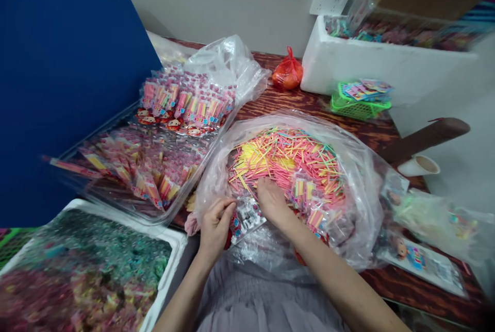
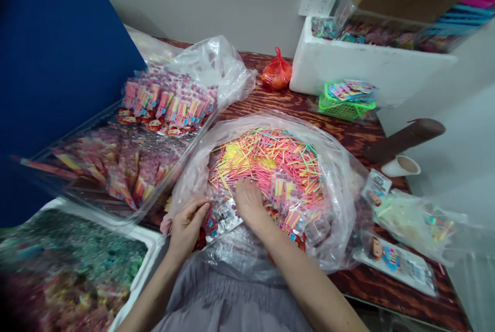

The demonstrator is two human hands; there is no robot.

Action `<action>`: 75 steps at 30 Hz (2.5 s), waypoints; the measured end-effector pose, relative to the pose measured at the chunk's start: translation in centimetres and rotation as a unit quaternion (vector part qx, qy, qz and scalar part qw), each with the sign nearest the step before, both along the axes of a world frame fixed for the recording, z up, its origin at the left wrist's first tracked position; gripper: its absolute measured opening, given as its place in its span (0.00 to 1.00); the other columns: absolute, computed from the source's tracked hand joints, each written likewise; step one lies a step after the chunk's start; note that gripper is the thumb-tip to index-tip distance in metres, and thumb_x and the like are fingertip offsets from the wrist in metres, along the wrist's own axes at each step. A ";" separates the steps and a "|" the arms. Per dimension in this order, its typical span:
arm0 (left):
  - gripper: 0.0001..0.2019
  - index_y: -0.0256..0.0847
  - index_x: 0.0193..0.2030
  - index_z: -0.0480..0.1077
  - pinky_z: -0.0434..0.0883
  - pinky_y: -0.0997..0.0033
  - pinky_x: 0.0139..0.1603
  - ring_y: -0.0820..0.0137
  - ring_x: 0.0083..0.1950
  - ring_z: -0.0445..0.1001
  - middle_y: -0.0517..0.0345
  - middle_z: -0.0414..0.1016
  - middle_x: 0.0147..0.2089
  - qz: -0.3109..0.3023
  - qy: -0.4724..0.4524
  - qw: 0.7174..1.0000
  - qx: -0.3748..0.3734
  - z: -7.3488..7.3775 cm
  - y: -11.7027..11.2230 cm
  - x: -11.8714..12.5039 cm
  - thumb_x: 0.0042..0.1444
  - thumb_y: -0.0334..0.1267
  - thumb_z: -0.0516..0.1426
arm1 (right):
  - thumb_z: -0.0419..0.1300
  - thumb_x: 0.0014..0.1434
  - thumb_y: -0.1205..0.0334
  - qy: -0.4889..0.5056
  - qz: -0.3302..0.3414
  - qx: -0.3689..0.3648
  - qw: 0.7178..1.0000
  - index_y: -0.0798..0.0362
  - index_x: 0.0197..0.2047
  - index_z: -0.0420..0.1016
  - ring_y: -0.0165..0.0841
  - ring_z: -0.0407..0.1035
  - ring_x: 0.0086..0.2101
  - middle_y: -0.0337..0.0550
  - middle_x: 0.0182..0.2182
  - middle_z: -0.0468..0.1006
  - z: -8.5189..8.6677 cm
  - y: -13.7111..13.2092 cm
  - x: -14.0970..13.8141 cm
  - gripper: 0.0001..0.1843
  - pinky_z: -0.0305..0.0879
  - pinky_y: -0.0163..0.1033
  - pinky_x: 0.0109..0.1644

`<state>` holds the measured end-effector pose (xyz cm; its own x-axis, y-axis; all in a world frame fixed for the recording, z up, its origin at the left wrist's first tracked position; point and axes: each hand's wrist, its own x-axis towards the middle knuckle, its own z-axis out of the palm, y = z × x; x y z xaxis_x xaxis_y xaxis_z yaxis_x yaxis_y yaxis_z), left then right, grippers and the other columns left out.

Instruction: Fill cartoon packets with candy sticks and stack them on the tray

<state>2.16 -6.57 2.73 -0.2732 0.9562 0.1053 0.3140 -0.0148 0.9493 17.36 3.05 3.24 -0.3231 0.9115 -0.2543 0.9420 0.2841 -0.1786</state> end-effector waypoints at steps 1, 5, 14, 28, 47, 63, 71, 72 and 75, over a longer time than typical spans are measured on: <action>0.08 0.41 0.38 0.76 0.68 0.73 0.44 0.68 0.41 0.74 0.58 0.77 0.37 -0.004 -0.002 1.000 0.000 0.1 0.0 0.0 0.61 0.38 0.56 | 0.49 0.61 0.77 -0.009 0.006 -0.004 1.000 0.61 0.48 0.69 0.42 0.73 0.43 0.59 0.44 0.76 0.2 -0.1 -0.4 0.14 0.64 0.39 0.41; 0.08 0.41 0.38 0.76 0.67 0.73 0.43 0.69 0.41 0.73 0.58 0.76 0.36 -0.010 -0.006 1.000 0.004 0.3 -0.2 -0.3 0.61 0.37 0.56 | 0.49 0.58 0.79 0.001 0.025 -0.013 1.000 0.61 0.46 0.70 0.41 0.73 0.43 0.59 0.44 0.77 0.4 0.1 -0.2 0.15 0.64 0.40 0.42; 0.07 0.41 0.38 0.76 0.67 0.74 0.42 0.69 0.40 0.73 0.58 0.76 0.36 -0.034 -0.022 0.999 0.012 0.7 -0.5 0.0 0.61 0.36 0.56 | 0.66 0.52 0.60 0.653 -0.248 -0.341 0.629 0.50 0.33 0.67 0.32 0.73 0.28 0.36 0.27 0.76 0.0 1.0 3.9 0.10 0.70 0.39 0.37; 0.08 0.40 0.36 0.78 0.67 0.74 0.41 0.69 0.39 0.74 0.57 0.77 0.35 -0.041 -0.146 0.986 -0.064 1.0 0.3 1.4 0.57 0.40 0.59 | 0.69 0.52 0.57 0.827 -0.200 -0.231 0.472 0.50 0.34 0.75 0.36 0.76 0.38 0.36 0.27 0.79 5.9 -0.8 -0.1 0.09 0.67 0.47 0.55; 0.08 0.39 0.37 0.76 0.70 0.69 0.47 0.66 0.43 0.74 0.54 0.76 0.39 -0.036 -0.189 0.981 -0.017 1.3 0.9 2.1 0.57 0.41 0.60 | 0.58 0.62 0.52 0.639 -0.165 -0.179 0.729 0.40 0.57 0.64 0.36 0.66 0.54 0.43 0.58 0.69 6.8 -4.8 1.5 0.20 0.63 0.43 0.56; 0.13 0.41 0.48 0.73 0.71 0.64 0.51 0.63 0.49 0.76 0.51 0.79 0.46 -0.127 -0.141 0.979 -0.071 2.2 0.7 2.7 0.60 0.43 0.57 | 0.56 0.62 0.56 0.503 -0.132 -0.061 0.852 0.48 0.35 0.72 0.34 0.66 0.32 0.38 0.30 0.72 6.7 -4.7 9.9 0.07 0.62 0.36 0.35; 0.13 0.43 0.52 0.71 0.67 0.54 0.54 0.57 0.54 0.71 0.50 0.74 0.51 -0.088 0.236 0.968 0.014 -0.7 -0.3 0.2 0.60 0.40 0.56 | 0.61 0.53 0.55 0.462 -0.216 -0.047 0.859 0.48 0.42 0.73 0.36 0.69 0.35 0.40 0.34 0.75 4.0 -4.2 18.3 0.13 0.66 0.40 0.40; 0.16 0.43 0.54 0.70 0.67 0.53 0.55 0.56 0.55 0.70 0.49 0.73 0.54 -0.092 0.259 0.961 0.018 -0.7 -0.4 0.4 0.60 0.39 0.57 | 0.61 0.53 0.56 0.455 -0.221 -0.044 0.862 0.48 0.44 0.72 0.37 0.70 0.37 0.40 0.35 0.76 3.3 -4.2 18.4 0.15 0.66 0.41 0.42; 0.18 0.44 0.58 0.66 0.65 0.50 0.57 0.55 0.58 0.67 0.48 0.70 0.58 -0.094 0.291 0.952 0.029 -0.5 -0.7 1.6 0.61 0.37 0.55 | 0.60 0.52 0.57 0.432 -0.249 -0.017 0.867 0.49 0.42 0.73 0.39 0.71 0.40 0.42 0.36 0.77 1.4 -4.3 18.3 0.14 0.66 0.44 0.46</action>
<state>3.77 -7.24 2.26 0.0238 0.9703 0.2407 0.7728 -0.1706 0.6113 35.69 -1.26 4.63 0.0239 0.9894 -0.1434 0.4571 -0.1384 -0.8786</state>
